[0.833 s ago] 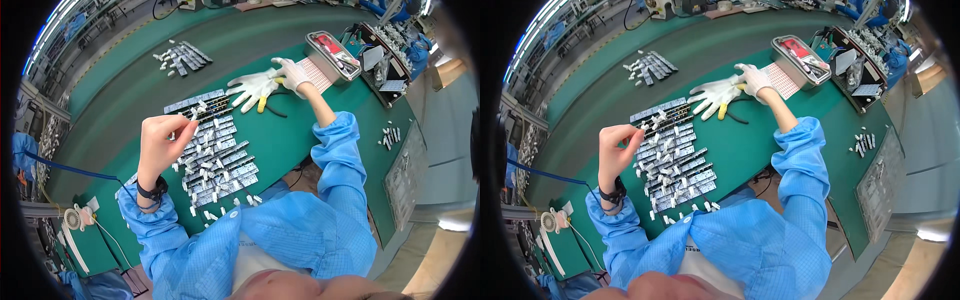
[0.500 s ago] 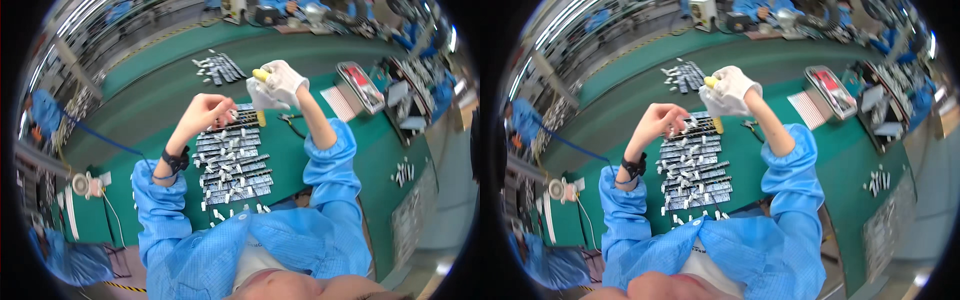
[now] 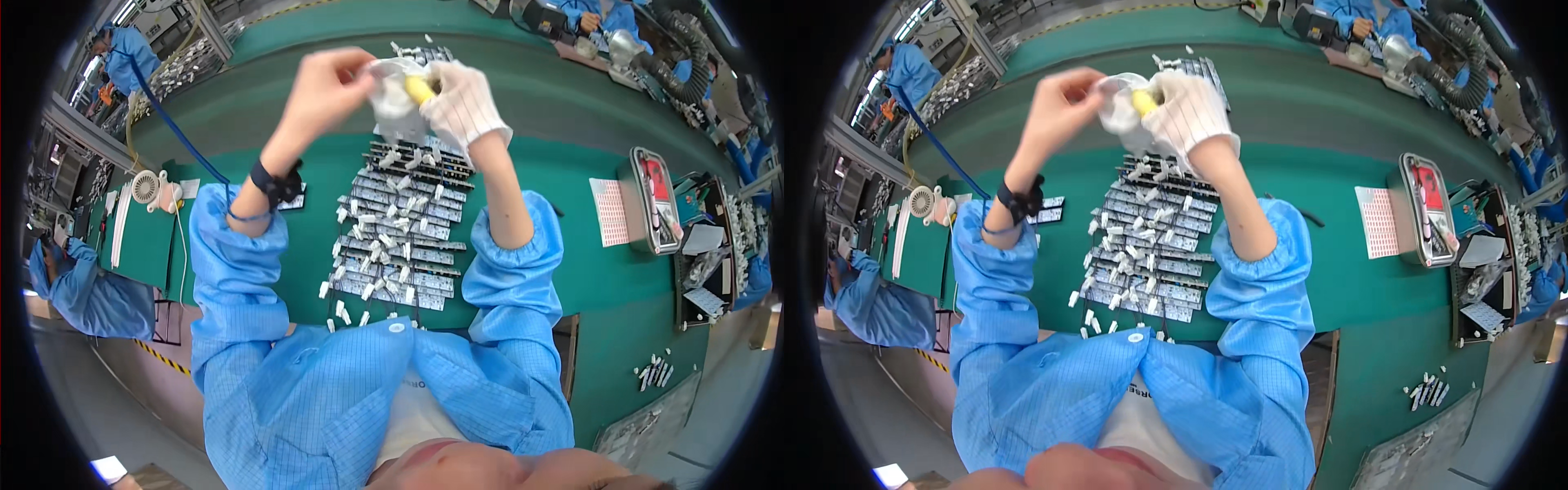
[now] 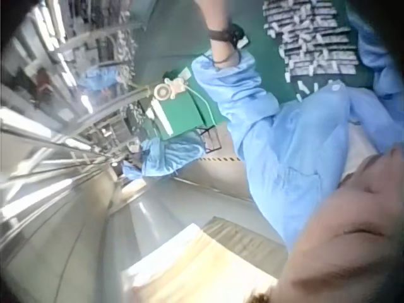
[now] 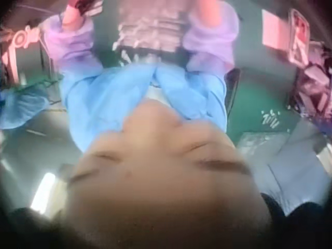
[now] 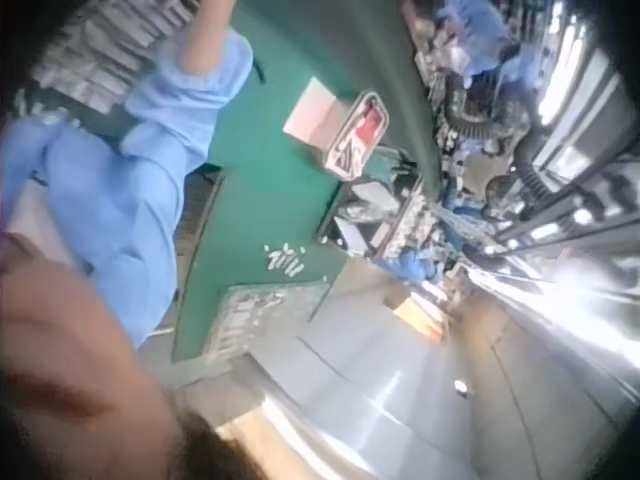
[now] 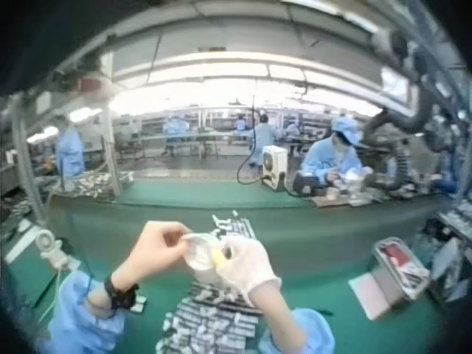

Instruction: Inspecting and trimming LED strip circuit boards at a manual assembly station.

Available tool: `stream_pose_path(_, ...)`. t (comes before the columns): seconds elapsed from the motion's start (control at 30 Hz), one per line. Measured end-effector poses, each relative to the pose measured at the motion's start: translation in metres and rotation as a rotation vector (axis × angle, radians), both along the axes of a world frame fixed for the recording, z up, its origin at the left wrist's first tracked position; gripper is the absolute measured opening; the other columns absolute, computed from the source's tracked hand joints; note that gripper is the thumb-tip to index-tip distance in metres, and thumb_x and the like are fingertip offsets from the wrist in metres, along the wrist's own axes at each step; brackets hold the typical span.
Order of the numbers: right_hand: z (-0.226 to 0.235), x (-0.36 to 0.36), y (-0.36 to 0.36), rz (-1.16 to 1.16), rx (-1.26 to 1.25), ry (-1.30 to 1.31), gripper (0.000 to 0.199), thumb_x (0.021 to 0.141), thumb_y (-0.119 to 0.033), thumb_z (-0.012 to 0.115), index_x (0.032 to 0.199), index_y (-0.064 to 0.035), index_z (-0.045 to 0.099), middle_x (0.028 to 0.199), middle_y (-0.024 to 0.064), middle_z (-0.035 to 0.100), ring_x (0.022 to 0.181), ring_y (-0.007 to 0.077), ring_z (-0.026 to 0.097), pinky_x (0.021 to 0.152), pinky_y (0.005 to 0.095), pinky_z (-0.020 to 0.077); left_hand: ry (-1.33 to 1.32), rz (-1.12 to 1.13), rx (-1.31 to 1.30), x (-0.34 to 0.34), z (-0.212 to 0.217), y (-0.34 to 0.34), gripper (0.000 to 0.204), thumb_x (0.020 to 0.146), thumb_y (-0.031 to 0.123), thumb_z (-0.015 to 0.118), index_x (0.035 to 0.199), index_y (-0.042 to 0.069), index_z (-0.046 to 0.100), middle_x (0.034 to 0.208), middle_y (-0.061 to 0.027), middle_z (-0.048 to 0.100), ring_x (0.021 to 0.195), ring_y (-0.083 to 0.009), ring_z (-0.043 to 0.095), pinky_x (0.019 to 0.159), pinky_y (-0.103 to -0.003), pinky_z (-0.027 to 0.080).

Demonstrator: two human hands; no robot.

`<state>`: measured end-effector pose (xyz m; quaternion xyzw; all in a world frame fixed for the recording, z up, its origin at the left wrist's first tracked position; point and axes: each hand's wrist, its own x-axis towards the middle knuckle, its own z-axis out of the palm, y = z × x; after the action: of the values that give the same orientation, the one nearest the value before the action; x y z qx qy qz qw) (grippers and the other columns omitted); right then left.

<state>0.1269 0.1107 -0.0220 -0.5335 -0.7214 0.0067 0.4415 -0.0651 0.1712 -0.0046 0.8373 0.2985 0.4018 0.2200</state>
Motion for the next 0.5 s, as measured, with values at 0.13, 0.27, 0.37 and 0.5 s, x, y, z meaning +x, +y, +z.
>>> stream_pose_path(0.13, -0.006, 0.013, 0.009, -0.199, 0.072, -0.149, 0.017, 0.067, -0.024, 0.062, 0.070, -0.0069, 0.060, 0.074, 0.0150, 0.060, 0.074, 0.0349, 0.058, 0.068, 0.0429, 0.0463, 0.084, 0.129, 0.070, -0.001, 0.004, 0.014, 0.016, 0.079, 0.012, 0.064, 0.091, 0.002, 0.065, 0.065, 0.0018, 0.056, 0.058, -0.0038, 0.048, 0.052, -0.021, 0.038)
stream_pose_path(0.27, -0.003, 0.006, 0.008, -0.221, 0.078, -0.114, 0.019, 0.069, -0.026, 0.062, 0.069, -0.0069, 0.061, 0.074, 0.0136, 0.061, 0.073, 0.0340, 0.058, 0.067, 0.0424, 0.0464, 0.253, 0.043, 0.365, 0.021, 0.005, -0.017, 0.018, 0.079, 0.014, 0.066, 0.094, 0.005, 0.065, 0.062, 0.0039, 0.053, 0.053, -0.0034, 0.042, 0.048, -0.022, 0.033)
stream_pose_path(0.37, 0.002, -0.011, 0.000, -0.184, 0.119, -0.195, 0.022, 0.074, -0.029, 0.064, 0.073, -0.0075, 0.061, 0.076, 0.0113, 0.062, 0.075, 0.0305, 0.060, 0.066, 0.0406, 0.0473, 0.280, -0.038, -0.068, 0.022, -0.016, -0.005, 0.016, 0.086, 0.017, 0.058, 0.089, 0.002, 0.062, 0.059, 0.0052, 0.046, 0.049, -0.0042, 0.038, 0.045, -0.021, 0.030)
stream_pose_path(0.5, 0.004, -0.013, -0.013, -0.064, 0.181, -0.254, 0.018, 0.075, -0.027, 0.063, 0.075, -0.0089, 0.061, 0.077, 0.0105, 0.062, 0.076, 0.0296, 0.060, 0.066, 0.0406, 0.0473, -0.062, -0.613, -1.069, 0.004, -0.007, 0.016, 0.017, 0.090, 0.010, 0.048, 0.098, -0.002, 0.056, 0.076, -0.0013, 0.055, 0.060, -0.0085, 0.052, 0.050, -0.020, 0.040)
